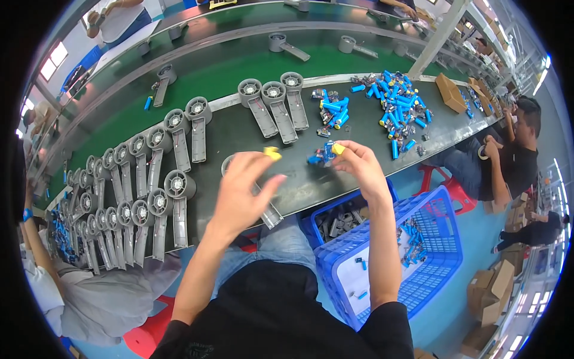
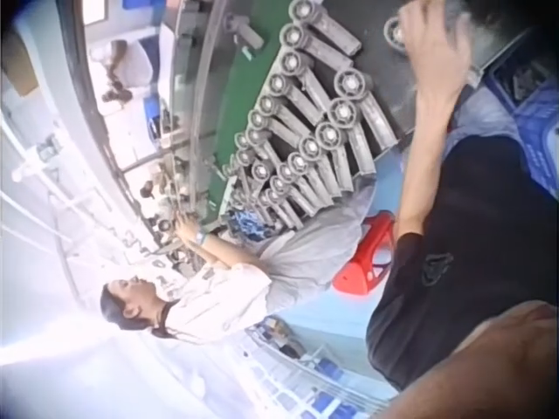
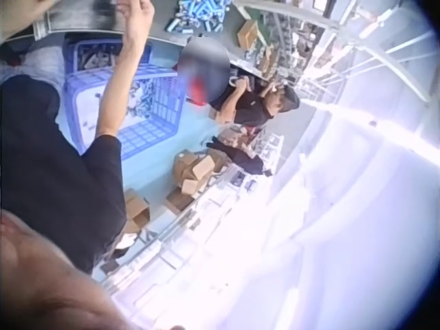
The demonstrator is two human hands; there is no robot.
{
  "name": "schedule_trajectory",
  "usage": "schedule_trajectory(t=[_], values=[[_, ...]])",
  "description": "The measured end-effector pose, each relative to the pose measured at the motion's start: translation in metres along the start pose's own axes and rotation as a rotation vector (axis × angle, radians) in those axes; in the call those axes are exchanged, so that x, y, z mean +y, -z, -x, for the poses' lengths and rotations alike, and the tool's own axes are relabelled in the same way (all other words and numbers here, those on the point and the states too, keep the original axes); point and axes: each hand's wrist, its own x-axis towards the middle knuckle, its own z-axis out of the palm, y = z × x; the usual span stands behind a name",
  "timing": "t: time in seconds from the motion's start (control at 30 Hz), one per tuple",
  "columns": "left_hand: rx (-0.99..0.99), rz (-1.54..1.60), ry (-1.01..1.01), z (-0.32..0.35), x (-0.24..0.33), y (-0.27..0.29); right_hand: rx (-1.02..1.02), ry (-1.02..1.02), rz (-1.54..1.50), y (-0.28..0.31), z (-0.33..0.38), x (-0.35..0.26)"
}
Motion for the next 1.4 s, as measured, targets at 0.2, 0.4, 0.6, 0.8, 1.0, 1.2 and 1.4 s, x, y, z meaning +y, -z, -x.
schedule_trajectory(t=[0.2,0.4,0.6,0.8,1.0,1.2,1.4], values=[[-0.066,0.046,0.015,-0.012,0.005,-0.044,-0.099,0.002,-0.156,-0.021,0.017,-0.003],[-0.126,0.134,0.098,-0.009,-0.003,-0.058,0.045,0.036,0.035,-0.031,0.02,0.007],[0.03,-0.014,-0.211,0.001,0.002,-0.057,0.184,-0.034,-0.037,-0.045,0.021,0.016],[0.279,0.268,0.169,0.003,-0.01,-0.043,0.238,-0.058,-0.17,-0.029,0.023,0.026],[0.256,0.467,0.3,-0.006,-0.014,-0.044,0.199,0.097,-0.289,-0.006,0.025,0.019],[0.011,0.121,0.069,-0.008,0.004,-0.029,0.049,0.117,-0.221,-0.027,0.043,0.005],[0.009,0.109,-0.146,0.019,0.017,-0.006,-0.129,0.312,0.005,-0.094,0.062,-0.005]])
